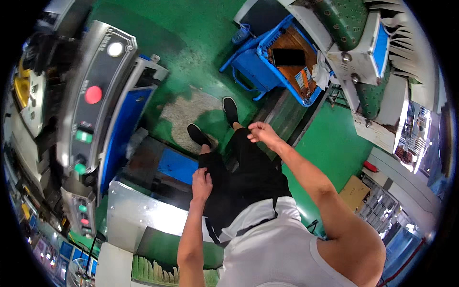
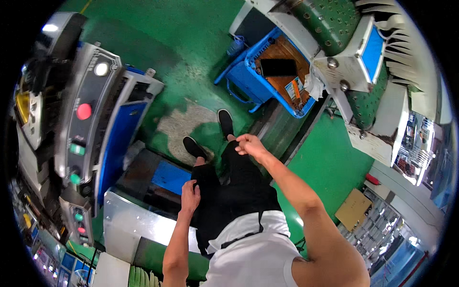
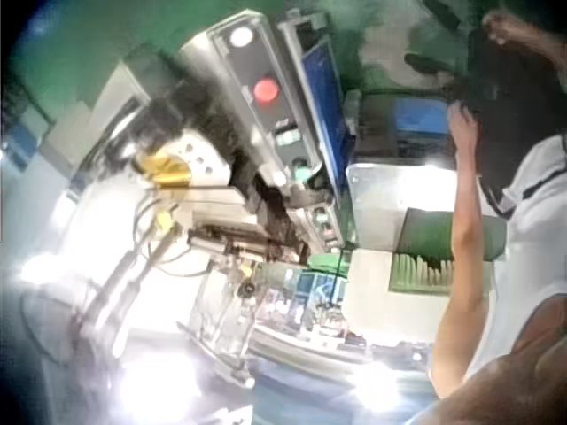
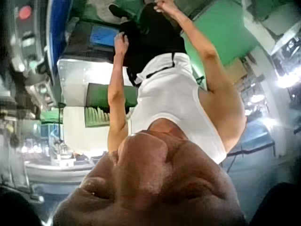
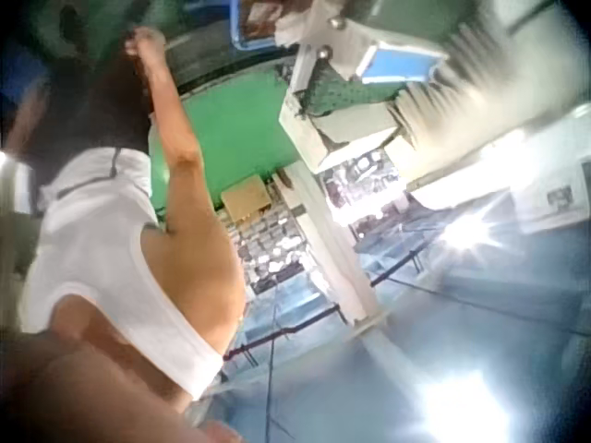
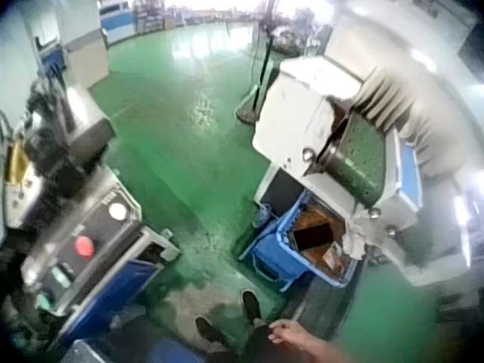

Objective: The person walks through a factory floor and retrieves a white cloth from a blue cart. They proceed to wipe a metal surface on a machine with the cloth. Later, they use a yellow sponge to scrub the same metal surface while continuing to wipe it with the cloth.

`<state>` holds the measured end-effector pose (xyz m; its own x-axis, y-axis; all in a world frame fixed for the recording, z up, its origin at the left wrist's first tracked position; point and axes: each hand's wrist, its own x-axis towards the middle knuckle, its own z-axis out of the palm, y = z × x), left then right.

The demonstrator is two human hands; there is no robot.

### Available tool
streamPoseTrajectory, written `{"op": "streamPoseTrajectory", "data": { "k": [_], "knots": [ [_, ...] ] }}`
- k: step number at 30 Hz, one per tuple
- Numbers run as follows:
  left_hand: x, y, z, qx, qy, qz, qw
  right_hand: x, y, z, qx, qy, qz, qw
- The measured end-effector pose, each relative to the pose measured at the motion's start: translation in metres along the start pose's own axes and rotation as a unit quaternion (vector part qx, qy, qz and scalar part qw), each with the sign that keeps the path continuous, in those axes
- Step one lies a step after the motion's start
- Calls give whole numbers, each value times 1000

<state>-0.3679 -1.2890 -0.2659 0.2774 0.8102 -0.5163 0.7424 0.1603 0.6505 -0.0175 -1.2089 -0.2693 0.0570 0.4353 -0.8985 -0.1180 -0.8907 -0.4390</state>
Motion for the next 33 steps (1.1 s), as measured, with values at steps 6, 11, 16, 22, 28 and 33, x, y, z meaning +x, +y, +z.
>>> {"op": "streamPoseTrajectory", "data": {
  "k": [6, 11, 16, 22, 28, 33],
  "knots": [
    [28, -67, 93, 87, 21, -16, 996, 190, 45, -40, 298, 93, 34, 950],
    [70, -46, 99, 130, -33, -2, 991, 363, 91, -120, 543, 96, -32, 834],
    [79, -40, 92, 83, -32, -32, 995, 423, 78, -158, 658, 192, -5, 728],
    [92, -34, 90, 72, -35, -22, 997, 418, 80, -186, 745, 124, 38, 654],
    [96, -36, 88, 63, -35, -30, 997, 359, 102, -189, 498, 117, -266, 817],
    [95, -37, 86, 51, -21, -26, 998, 346, 55, -212, -29, 323, -301, 897]
  ]
}}
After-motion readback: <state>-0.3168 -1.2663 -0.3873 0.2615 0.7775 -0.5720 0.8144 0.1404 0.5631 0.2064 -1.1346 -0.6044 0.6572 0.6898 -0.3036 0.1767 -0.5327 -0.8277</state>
